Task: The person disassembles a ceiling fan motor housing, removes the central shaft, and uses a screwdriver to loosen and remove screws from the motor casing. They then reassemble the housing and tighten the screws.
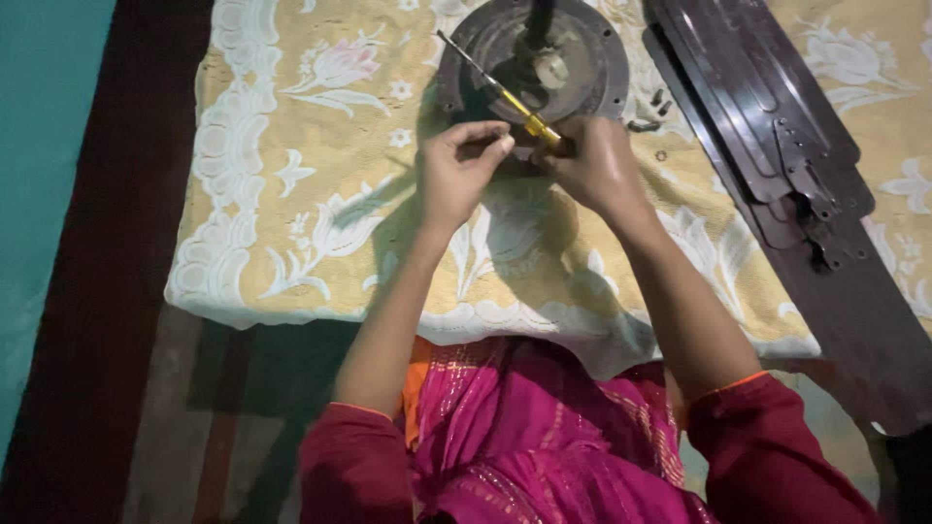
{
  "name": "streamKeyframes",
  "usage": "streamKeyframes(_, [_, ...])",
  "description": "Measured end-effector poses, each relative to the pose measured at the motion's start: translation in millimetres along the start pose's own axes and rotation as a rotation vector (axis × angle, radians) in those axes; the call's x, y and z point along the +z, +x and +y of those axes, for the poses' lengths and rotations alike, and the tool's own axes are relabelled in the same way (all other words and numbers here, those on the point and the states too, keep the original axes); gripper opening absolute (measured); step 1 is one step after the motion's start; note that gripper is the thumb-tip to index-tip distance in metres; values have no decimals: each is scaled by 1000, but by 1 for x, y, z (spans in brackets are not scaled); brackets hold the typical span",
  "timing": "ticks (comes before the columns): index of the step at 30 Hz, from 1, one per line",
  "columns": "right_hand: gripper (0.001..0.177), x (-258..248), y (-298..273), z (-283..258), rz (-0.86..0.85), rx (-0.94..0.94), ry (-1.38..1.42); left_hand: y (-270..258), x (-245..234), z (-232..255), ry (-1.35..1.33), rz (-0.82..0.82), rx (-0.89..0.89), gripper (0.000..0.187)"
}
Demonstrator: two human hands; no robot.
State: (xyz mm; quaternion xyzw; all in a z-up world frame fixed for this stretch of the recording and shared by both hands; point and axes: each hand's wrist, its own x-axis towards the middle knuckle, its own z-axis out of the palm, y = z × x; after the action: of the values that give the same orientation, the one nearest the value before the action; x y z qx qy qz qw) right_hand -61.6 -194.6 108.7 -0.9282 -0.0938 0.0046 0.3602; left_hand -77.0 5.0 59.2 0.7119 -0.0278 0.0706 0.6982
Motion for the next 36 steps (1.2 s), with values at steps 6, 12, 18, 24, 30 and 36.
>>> streamKeyframes(6, [26,-7,3,3,-57,132,165,4,2,-3,-71,-9,-34,22])
streamKeyframes(12, [10,-21,-8,18,-134,258,561,-6,-2,7,40,-13,-126,20])
streamKeyframes(18, [15,-14,-19,23,-95,72,662,-13,2,12,44,-59,-75,19])
streamKeyframes(24, [15,-6,-18,24,-141,68,628,-15,7,6,-15,-58,-101,18])
streamKeyframes(30, [14,-4,-15,26,-148,60,684,-18,9,5,17,-31,-103,19])
streamKeyframes(36, [15,-6,-16,24,-145,117,645,-17,9,10,51,-29,-97,19])
